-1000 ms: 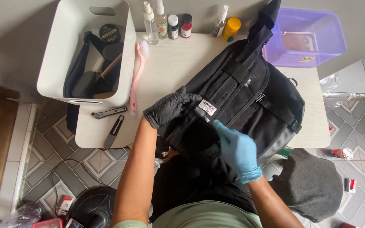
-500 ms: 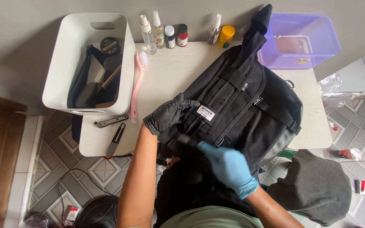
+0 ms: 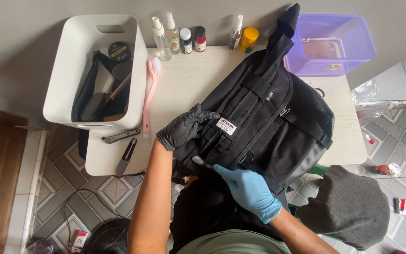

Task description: A person uses a small brush to clean the exterior surface of a black bag.

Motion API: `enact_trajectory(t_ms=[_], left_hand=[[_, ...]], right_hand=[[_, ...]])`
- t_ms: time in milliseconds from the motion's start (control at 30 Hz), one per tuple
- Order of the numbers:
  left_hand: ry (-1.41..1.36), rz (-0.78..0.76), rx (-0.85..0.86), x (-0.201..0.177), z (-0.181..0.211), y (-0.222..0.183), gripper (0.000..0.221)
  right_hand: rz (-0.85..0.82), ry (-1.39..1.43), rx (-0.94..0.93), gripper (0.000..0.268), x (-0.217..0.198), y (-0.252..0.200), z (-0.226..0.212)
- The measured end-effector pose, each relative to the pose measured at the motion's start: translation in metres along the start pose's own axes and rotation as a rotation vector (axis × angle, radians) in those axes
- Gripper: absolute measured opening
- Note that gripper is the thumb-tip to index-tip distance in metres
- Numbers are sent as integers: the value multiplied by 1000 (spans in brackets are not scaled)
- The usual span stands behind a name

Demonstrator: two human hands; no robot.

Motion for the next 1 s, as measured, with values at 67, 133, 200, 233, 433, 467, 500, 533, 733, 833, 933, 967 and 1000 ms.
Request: enact_trajectory(t_ms=[67, 133, 200, 233, 433, 467, 500, 533, 733, 833, 933, 967, 1000], left_hand=[[-74, -23, 33, -4, -9, 5, 59], [-158, -31, 70, -8, -17, 6, 58], [-127, -65, 95, -10, -20, 9, 49], [-122, -70, 96, -9, -18, 8, 49], [-261, -124, 71, -9, -21, 6, 54], [-243, -83, 21, -8, -21, 4, 57], [-217, -51, -27, -9, -18, 8, 60], [-213, -57, -24, -6, -16, 8, 60], [-137, -118, 99, -9, -22, 3, 55], [-271, -115, 60, -2, -13, 7, 59], [-228, -92, 51, -3, -14, 6, 57], [-249, -99, 59, -4, -16, 6, 57], [-269, -106, 67, -4, -18, 6, 57]], right_hand=[[113, -18, 23, 39, -12, 14, 10], [213, -48, 38, 35, -19, 17, 8], [353, -155, 57, 17, -22, 11, -4], [359, -151, 58, 17, -23, 5, -6], [389, -77, 20, 35, -25, 22, 17], [317, -115, -47, 41, -22, 13, 9], [255, -147, -115, 48, -21, 8, 0], [262, -145, -115, 48, -24, 6, -2], [331, -92, -2, 42, -23, 22, 18], [146, -136, -118, 45, -21, 6, -6], [99, -56, -90, 41, -15, 18, 9], [215, -96, -32, 42, -16, 27, 18], [332, -135, 26, 44, -19, 36, 26]])
Point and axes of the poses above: each hand's wrist, its own y-axis towards the middle knuckle, its own x-axis out of the palm, z = x × y, the point moved 3 cm from there along y, towards the middle knuckle, and after that the axes turned 15 degrees about x, right-handed, at the moved point
